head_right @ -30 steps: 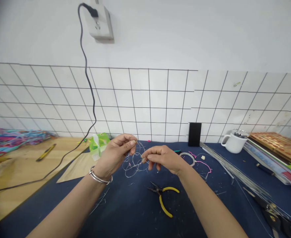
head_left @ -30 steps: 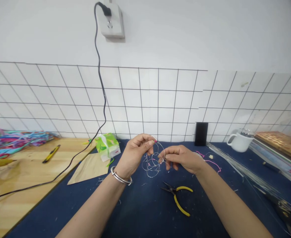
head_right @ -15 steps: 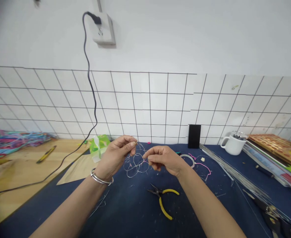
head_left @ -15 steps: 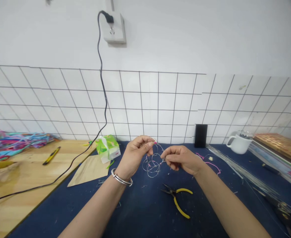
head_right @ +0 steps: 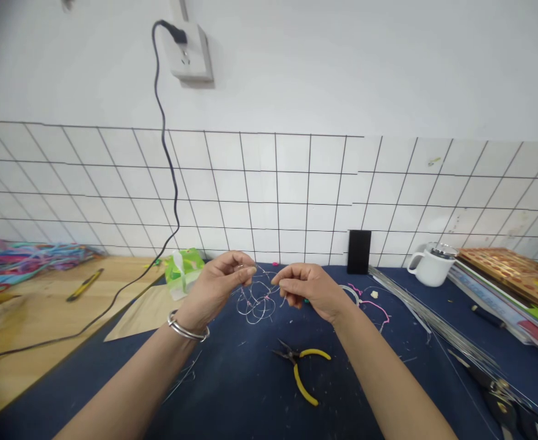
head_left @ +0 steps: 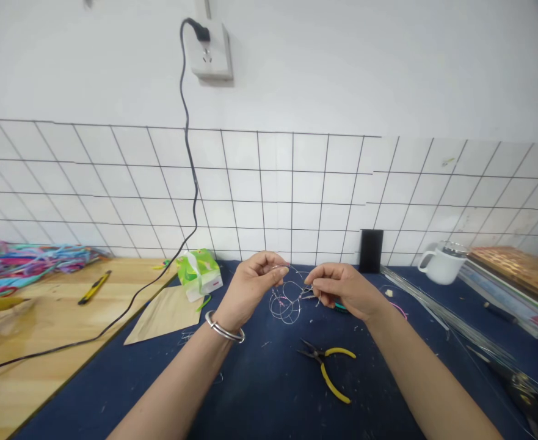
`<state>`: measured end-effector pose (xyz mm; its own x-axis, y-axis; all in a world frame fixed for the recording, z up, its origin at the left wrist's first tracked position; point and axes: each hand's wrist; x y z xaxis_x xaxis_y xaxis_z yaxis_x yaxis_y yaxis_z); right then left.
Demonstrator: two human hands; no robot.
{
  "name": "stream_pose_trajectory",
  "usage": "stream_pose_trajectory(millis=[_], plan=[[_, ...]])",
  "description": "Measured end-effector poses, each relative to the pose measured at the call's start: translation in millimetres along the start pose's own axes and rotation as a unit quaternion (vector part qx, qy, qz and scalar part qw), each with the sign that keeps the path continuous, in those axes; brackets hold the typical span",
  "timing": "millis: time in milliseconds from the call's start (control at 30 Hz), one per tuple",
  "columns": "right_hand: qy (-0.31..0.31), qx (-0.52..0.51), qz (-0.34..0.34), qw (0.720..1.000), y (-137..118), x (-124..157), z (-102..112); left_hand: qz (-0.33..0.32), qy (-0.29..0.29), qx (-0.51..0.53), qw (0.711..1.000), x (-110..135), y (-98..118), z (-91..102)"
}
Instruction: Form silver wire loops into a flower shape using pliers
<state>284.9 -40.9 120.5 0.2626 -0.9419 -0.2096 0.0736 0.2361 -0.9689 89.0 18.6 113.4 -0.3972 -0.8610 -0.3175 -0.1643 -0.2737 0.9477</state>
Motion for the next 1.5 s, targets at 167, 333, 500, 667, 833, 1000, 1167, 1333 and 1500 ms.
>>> stream_pose_trajectory(millis=[167,333,500,667,833,1000,1167,1333,1500], plan=[[0.009,0.032,0.004,0.999,-5,2,-1,-0.003,0.003,-0.021,1.000,1,0,-0.4],[0.003,0.073,0.007,0.997,-10,4,-3,-0.001,0.011,-0.021,1.000,-1,-2,0.2],[-0.003,0.091,0.012,0.996,-10,4,-4,0.001,0.017,-0.019,1.000,-1,-2,-0.3],[0.001,0.090,0.013,0.996,-10,4,-4,-0.002,0.020,-0.019,1.000,-1,-2,-0.2],[-0.001,0.082,0.015,0.996,-11,4,-3,-0.014,0.026,-0.025,0.999,0,-2,0.4],[-0.004,0.074,0.018,0.997,-12,5,-3,-0.017,0.026,-0.017,0.999,1,-1,0.4],[0.008,0.063,0.020,0.998,-11,4,-2,-0.018,0.017,-0.014,1.000,1,0,-0.8],[0.020,0.065,0.016,0.998,-11,4,-1,-0.022,0.011,-0.018,1.000,0,-1,-1.2],[0.017,0.066,0.026,0.997,-10,4,-1,-0.017,0.013,-0.023,0.999,-1,-3,-0.7]])
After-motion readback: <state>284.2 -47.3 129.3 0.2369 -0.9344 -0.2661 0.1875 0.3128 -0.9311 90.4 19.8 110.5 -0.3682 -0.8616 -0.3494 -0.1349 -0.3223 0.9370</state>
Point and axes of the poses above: each hand's wrist, its own x-axis away from the middle knuckle, its own z-axis out of the back of the hand, y = z × x, and after that the axes turned 6 degrees about z, right-handed
